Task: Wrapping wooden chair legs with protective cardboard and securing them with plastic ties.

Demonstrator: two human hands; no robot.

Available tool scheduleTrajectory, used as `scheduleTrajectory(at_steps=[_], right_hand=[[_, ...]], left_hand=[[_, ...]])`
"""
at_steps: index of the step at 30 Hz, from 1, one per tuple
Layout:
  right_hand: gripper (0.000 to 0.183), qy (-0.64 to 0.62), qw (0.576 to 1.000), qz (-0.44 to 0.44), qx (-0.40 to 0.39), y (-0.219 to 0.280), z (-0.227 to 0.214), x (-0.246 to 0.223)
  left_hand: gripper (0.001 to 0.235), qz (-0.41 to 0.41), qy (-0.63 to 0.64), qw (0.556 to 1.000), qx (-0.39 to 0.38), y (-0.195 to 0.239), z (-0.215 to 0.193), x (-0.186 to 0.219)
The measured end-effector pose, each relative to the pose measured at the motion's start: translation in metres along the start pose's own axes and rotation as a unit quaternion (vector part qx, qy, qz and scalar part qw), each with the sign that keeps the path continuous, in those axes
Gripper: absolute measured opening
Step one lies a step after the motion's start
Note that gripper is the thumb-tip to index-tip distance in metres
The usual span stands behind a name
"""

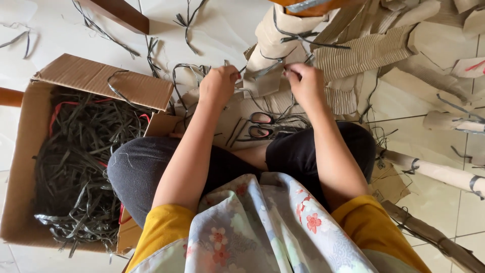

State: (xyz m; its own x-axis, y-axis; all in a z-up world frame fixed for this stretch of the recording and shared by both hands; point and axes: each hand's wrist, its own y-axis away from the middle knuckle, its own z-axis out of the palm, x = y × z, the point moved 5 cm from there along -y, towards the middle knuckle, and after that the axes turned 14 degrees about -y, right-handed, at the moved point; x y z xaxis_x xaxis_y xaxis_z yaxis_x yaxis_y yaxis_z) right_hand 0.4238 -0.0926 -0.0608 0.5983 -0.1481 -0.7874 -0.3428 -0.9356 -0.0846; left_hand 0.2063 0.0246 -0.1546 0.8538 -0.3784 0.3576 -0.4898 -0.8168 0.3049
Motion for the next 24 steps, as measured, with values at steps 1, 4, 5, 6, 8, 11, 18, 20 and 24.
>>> scheduleTrajectory(at_steps=[1,4,5,6,8,11,18,20,24], right_hand=[[0.015,0.023,1.000,-0.022,-0.002,0.010,0.000,-0.005],[0.016,0.013,1.000,-0.025,-0.001,0.032,-0.002,-0.005],[0.016,0.013,1.000,-0.025,0.001,0.038,-0.001,-0.010],[0.016,-0.007,1.000,-0.012,-0.001,0.043,0.001,-0.014],[0.016,-0.027,1.000,0.001,-0.003,0.046,0.011,-0.019],[0.015,-0.064,0.998,0.011,-0.007,0.043,0.030,-0.021],[0.013,-0.033,0.998,0.014,-0.051,0.036,0.042,-0.023],[0.013,-0.050,0.998,-0.009,-0.045,0.036,0.039,-0.029],[0.010,-0.081,0.996,-0.008,-0.035,0.040,0.035,-0.024]], left_hand=[[0.014,-0.006,-0.026,1.000,-0.011,0.011,-0.004,0.004],[0.011,0.008,-0.039,0.999,0.034,0.040,-0.025,0.020],[0.011,0.009,-0.040,0.999,0.034,0.053,-0.031,0.027],[0.012,0.021,-0.010,0.998,0.056,0.065,-0.040,0.035],[0.013,0.034,0.018,0.996,0.078,0.083,-0.049,0.048],[0.012,0.119,0.093,0.978,0.148,0.086,-0.046,0.065],[0.007,0.228,0.064,0.966,0.099,0.070,-0.001,0.072],[0.008,0.234,0.044,0.966,0.099,0.067,0.001,0.075],[0.010,0.197,0.112,0.973,0.031,0.072,0.001,0.074]])
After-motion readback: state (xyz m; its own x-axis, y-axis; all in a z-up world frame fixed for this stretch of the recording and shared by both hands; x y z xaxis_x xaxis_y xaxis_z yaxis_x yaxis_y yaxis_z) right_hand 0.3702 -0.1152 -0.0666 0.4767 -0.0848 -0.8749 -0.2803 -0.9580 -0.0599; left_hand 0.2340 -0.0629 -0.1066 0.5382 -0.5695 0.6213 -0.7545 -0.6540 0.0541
